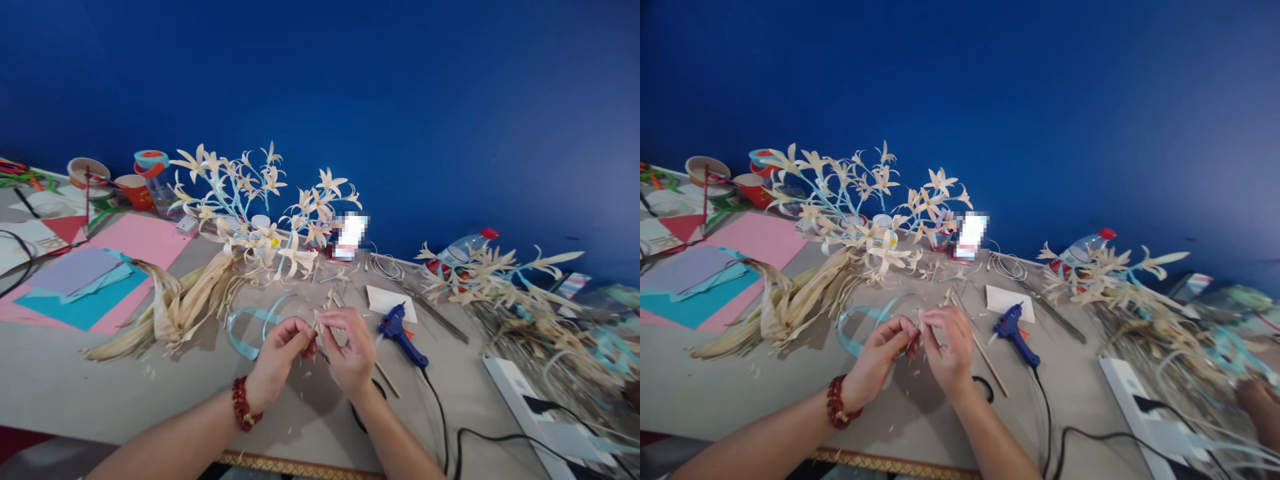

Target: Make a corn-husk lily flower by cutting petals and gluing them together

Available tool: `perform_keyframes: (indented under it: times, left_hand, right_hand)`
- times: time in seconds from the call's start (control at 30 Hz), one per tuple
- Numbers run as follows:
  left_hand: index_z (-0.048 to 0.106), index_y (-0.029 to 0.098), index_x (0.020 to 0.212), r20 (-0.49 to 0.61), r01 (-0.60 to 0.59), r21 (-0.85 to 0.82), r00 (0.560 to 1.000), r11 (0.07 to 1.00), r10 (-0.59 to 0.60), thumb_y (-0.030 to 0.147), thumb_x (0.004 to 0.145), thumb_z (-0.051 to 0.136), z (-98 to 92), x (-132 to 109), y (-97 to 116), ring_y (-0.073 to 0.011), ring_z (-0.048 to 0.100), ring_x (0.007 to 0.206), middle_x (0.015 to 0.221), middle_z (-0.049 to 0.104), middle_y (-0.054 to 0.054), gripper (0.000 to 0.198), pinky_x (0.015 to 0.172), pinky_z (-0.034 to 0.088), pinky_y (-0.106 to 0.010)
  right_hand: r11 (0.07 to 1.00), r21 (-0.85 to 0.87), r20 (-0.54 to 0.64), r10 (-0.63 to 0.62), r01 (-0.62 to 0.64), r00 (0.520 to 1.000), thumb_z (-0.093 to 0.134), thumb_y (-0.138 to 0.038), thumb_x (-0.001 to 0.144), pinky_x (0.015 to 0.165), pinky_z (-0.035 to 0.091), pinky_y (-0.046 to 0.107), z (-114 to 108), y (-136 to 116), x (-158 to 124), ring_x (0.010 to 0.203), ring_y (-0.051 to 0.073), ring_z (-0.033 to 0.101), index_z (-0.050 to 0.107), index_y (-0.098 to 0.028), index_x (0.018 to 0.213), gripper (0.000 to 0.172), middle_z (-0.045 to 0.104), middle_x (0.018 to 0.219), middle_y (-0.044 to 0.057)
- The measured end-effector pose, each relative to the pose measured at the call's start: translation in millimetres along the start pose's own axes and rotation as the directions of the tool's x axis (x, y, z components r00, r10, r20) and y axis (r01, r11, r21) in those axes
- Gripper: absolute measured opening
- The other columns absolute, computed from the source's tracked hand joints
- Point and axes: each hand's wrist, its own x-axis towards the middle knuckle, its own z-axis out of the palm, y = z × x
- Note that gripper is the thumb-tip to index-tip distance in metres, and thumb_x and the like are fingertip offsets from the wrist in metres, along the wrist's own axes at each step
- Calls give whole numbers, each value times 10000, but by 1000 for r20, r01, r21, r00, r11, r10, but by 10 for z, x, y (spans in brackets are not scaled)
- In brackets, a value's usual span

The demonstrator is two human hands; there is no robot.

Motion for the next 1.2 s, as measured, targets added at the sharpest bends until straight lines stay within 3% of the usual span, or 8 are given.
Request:
perform_keyframes:
  times: [0.63, 0.87, 1.2]
  left_hand:
    - [596, 157, 726, 5, 5, -13, 1000, 1000, -5, 304, 785, 680, -1, -22, -3, -100, 512, 559, 609, 616, 3, 179, 578, 398, -223]
    - [594, 158, 721, 7, 0, -19, 1000, 1000, 1, 317, 789, 682, 11, -19, 14, -100, 513, 565, 613, 615, 1, 194, 583, 403, -222]
    - [597, 158, 727, 14, 1, 20, 1000, 1000, -2, 317, 791, 681, 11, -26, 13, -104, 521, 574, 625, 611, -2, 191, 577, 414, -222]
  right_hand:
    - [1000, -11, -27, 4, -4, 1000, 634, -51, 801, 773, 508, 402, -2, -2, 8, 820, 205, 635, 627, -234, 876, 197, 686, 846, 35]
    - [997, -1, -13, 77, -77, 997, 622, -98, 804, 848, 493, 428, -72, -4, 0, 968, 240, 616, 632, -227, 977, 216, 663, 984, 77]
    - [982, 103, 76, 150, -157, 986, 604, -145, 836, 761, 496, 370, -108, 24, 25, 851, 212, 614, 646, -217, 879, 94, 646, 875, 56]
